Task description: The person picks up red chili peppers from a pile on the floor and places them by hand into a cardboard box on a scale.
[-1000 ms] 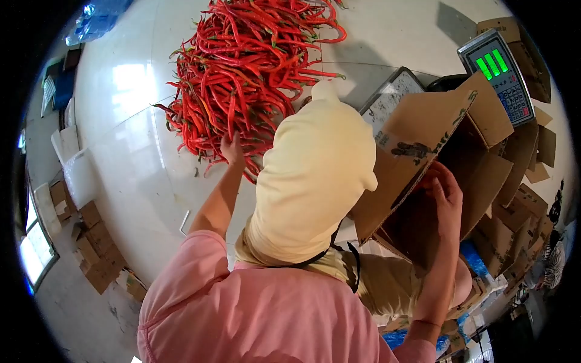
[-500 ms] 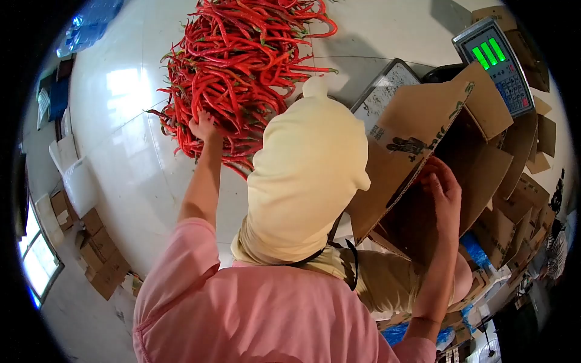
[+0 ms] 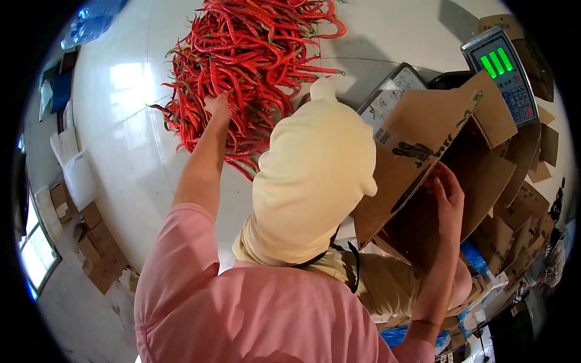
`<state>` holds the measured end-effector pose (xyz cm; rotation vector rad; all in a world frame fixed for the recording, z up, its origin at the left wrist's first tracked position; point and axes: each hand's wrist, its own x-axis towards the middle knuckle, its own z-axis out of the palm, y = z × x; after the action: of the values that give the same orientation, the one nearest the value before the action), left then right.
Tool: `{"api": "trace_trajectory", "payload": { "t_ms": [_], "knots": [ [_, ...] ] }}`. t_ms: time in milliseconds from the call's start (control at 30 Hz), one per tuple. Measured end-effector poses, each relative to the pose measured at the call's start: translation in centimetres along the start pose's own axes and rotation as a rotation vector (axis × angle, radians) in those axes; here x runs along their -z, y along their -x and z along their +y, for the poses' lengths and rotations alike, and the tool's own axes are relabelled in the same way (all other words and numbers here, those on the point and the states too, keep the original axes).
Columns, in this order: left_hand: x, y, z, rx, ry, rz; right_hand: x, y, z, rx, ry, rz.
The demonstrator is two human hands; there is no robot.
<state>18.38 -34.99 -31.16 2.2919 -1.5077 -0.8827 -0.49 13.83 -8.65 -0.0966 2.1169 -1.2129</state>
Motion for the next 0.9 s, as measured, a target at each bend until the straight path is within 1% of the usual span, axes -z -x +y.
{"api": "trace_trajectory", "payload": {
  "t_ms": [100, 200, 233, 267, 333, 367, 500, 600, 633, 667, 733, 800, 867, 900],
  "knots": [
    [-1.6, -3.2, -1.7, 0.094, 0.198, -0.152, 0.2, 0.2, 0.2, -0.005, -0.02, 0.0],
    [-3.0, -2.4, -3.3, 0.049, 0.484, -0.057, 0.3, 0.1, 0.3, -0.016, -0.031, 0.005],
    [-1.3, 2.2, -0.9, 0.145, 0.607, -0.057, 0.3, 0.0, 0.3, -0.022, -0.032, 0.006],
    [-2.6, 1.7, -2.2, 0.152, 0.605, -0.061, 0.3, -0.1, 0.4, -0.022, -0.027, 0.01],
    [-3.2, 3.3, -2.7, 0.113, 0.461, -0.124, 0.2, -0.3, 0.6, -0.022, -0.014, 0.016],
    [-3.8, 4.0, -2.6, 0.068, 0.282, -0.067, 0.2, -0.3, 0.6, -0.019, -0.017, 0.012],
    [-4.9, 5.0, -1.9, 0.013, 0.109, -0.078, 0.0, -0.3, -0.1, -0.004, -0.024, -0.015],
    [-4.3, 4.3, -1.3, -0.037, 0.097, -0.138, 0.2, 0.0, -1.0, 0.012, -0.011, -0.019],
    [-4.0, 3.8, -1.8, -0.068, 0.362, -0.215, 0.3, 0.1, -1.4, 0.016, -0.01, -0.013],
    [-3.4, 3.2, -2.5, -0.002, 0.495, -0.342, 0.3, 0.3, -1.7, 0.02, -0.009, -0.007],
    [0.2, 3.8, -2.6, 0.133, 0.715, -0.542, 0.3, 0.9, -2.5, 0.035, -0.019, -0.001],
    [3.4, 2.7, -3.9, 0.19, 0.774, -0.762, 0.5, 1.6, -2.8, 0.054, -0.027, 0.005],
    [8.3, 5.4, -1.8, 0.329, 0.815, -0.715, 0.7, 2.2, -2.9, 0.075, -0.038, 0.011],
    [10.3, 4.7, -2.1, 0.364, 1.035, -0.893, 0.8, 2.5, -3.1, 0.092, -0.043, 0.011]
  ]
}}
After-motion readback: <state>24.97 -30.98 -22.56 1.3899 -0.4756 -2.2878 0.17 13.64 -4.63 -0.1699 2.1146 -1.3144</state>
